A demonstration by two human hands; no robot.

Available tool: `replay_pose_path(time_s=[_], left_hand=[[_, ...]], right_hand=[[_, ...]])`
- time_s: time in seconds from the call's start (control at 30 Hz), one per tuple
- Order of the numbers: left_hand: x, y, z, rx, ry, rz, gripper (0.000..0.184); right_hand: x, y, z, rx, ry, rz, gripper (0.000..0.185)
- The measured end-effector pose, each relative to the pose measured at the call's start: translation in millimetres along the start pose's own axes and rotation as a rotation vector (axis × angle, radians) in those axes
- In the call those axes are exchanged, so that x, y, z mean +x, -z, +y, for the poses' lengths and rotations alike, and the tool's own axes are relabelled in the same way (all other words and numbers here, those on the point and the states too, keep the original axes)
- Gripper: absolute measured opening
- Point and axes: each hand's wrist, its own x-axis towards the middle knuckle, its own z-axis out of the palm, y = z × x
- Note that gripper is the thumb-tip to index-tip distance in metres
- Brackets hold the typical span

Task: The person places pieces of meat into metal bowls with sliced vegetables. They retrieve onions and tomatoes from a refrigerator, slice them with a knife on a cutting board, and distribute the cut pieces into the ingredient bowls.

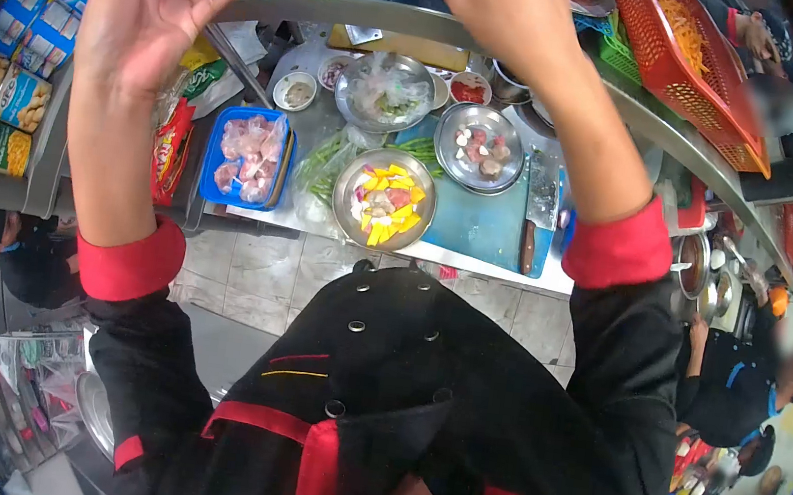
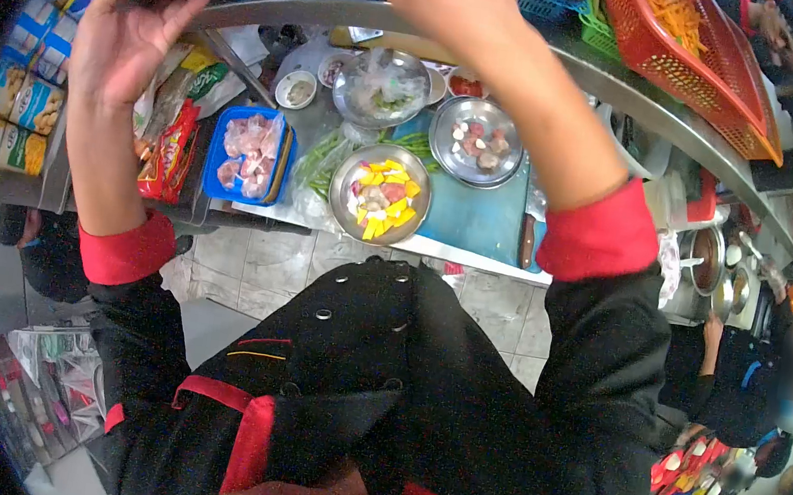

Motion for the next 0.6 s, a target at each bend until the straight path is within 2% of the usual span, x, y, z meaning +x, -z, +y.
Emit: replay_pose_path(time_s=[0.07, 0.1, 0.2, 0.23, 0.27, 0.33, 0.37, 0.4, 0.43, 0.5, 0.6], left_hand=[[-1.1, 0.9, 23.7, -0.045, 0.068, -0.095, 0.041], [-1.3, 3.5, 34.5, -0.066, 0.104, -0.189, 0.04], [-11.3, -5.9, 48.8, -0.045, 0.076, -0.136, 0.041], [-40.0, -108.0, 18.7, 0.111, -0.142, 0.339, 0.051], [-43.6, -102.5, 20.9, 0.109, -0.16, 0.344, 0.051], [-49.4, -89.0, 20.1, 0.237, -0.257, 0.194, 0.048], [-51.0, -88.7, 22.1, 0.231, -0.237, 0.181, 0.048], [-51.8, -88.6, 24.3, 0.23, -0.245, 0.183, 0.048], [-52.1, -88.4, 26.1, 0.215, -0.226, 0.173, 0.049], [-52.3, -88.6, 28.4, 0.191, -0.212, 0.153, 0.049], [-46.6, -81.8, 40.2, 0.186, -0.149, 0.17, 0.049]], right_hand=[[26.3, -16.6, 11.8, 0.005, 0.087, 0.071, 0.017], [33.4, -21.8, 12.4, -0.029, 0.026, -0.076, 0.016], [60.3, -44.2, 13.6, -0.136, -0.146, -0.509, 0.016], [73.8, -60.1, 12.7, -0.157, -0.242, -0.598, 0.017], [84.4, -85.6, 24.0, -0.156, -0.225, -0.591, 0.017], [93.0, -155.7, 57.7, -0.514, 0.757, -0.438, 0.017], [98.7, -172.3, 39.1, 0.093, 0.39, -0.161, 0.019], [102.6, -174.8, 36.3, 0.154, 0.115, -0.351, 0.019], [110.8, -176.4, 36.4, 0.128, -0.024, -0.466, 0.019], [124.1, -188.8, 34.8, 0.163, -0.153, -0.585, 0.019], [139.4, -202.0, 35.5, 0.222, -0.238, -0.658, 0.02]])
